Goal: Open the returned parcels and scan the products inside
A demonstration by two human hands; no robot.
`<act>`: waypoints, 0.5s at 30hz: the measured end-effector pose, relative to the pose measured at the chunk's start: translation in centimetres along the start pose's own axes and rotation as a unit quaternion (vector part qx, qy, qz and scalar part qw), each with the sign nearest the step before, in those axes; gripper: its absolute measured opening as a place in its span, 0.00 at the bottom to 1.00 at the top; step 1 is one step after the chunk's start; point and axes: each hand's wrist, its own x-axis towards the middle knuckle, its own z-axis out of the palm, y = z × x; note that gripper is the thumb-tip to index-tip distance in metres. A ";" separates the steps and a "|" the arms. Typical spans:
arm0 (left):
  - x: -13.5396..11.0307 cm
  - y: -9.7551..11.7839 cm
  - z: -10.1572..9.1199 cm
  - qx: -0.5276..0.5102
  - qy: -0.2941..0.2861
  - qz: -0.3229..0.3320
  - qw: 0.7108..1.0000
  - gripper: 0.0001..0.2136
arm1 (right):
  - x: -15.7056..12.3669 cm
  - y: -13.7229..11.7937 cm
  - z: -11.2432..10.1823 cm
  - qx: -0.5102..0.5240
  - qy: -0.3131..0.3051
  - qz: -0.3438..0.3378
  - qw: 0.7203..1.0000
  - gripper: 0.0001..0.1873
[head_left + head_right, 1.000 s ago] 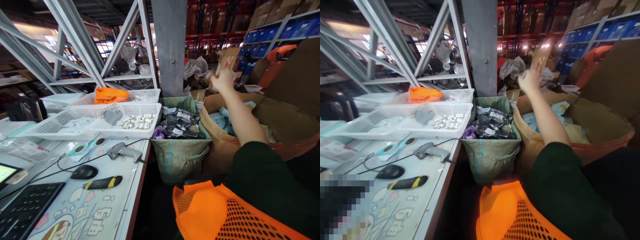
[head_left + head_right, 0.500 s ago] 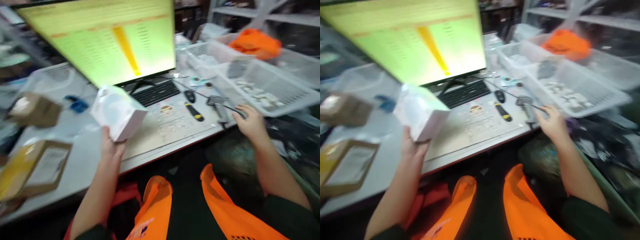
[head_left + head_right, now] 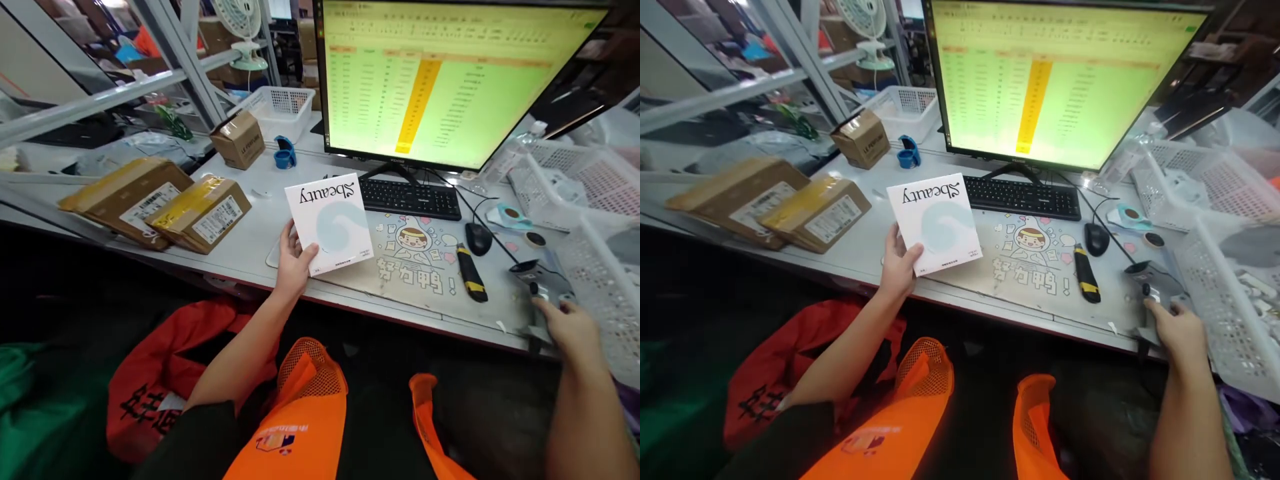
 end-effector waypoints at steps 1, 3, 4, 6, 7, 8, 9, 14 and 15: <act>0.2 0.2 0.1 -0.013 -0.010 -0.006 1.000 0.48 | -1.3 -1.1 -0.5 0.081 -0.006 0.012 0.997 0.18; 0.5 0.6 0.6 -0.066 -0.032 -0.066 0.995 0.43 | -4.3 -3.2 -1.4 0.248 -0.052 0.008 0.967 0.17; 0.5 0.9 0.9 -0.101 -0.053 -0.116 0.987 0.40 | -5.8 -4.3 -1.7 0.312 -0.088 -0.008 0.946 0.16; 0.2 1.3 1.6 -0.175 -0.121 -0.223 0.951 0.36 | -8.6 -6.6 -1.9 0.392 -0.157 -0.036 0.906 0.14; 0.1 1.3 2.0 -0.209 -0.161 -0.264 0.928 0.36 | -9.8 -7.7 -1.8 0.406 -0.188 -0.047 0.893 0.14; -0.1 1.2 2.4 -0.239 -0.196 -0.293 0.905 0.35 | -11.0 -8.9 -1.5 0.398 -0.214 -0.060 0.890 0.13; -0.2 1.0 2.7 -0.263 -0.220 -0.313 0.886 0.34 | -12.0 -10.1 -1.2 0.380 -0.246 -0.075 0.888 0.14; -0.1 -1.7 2.7 -0.276 -0.215 -0.425 0.835 0.39 | -15.0 -15.3 0.7 0.311 -0.420 -0.149 0.840 0.23; 0.0 -2.3 2.4 -0.267 -0.216 -0.461 0.818 0.41 | -15.2 -16.2 1.0 0.312 -0.438 -0.162 0.828 0.23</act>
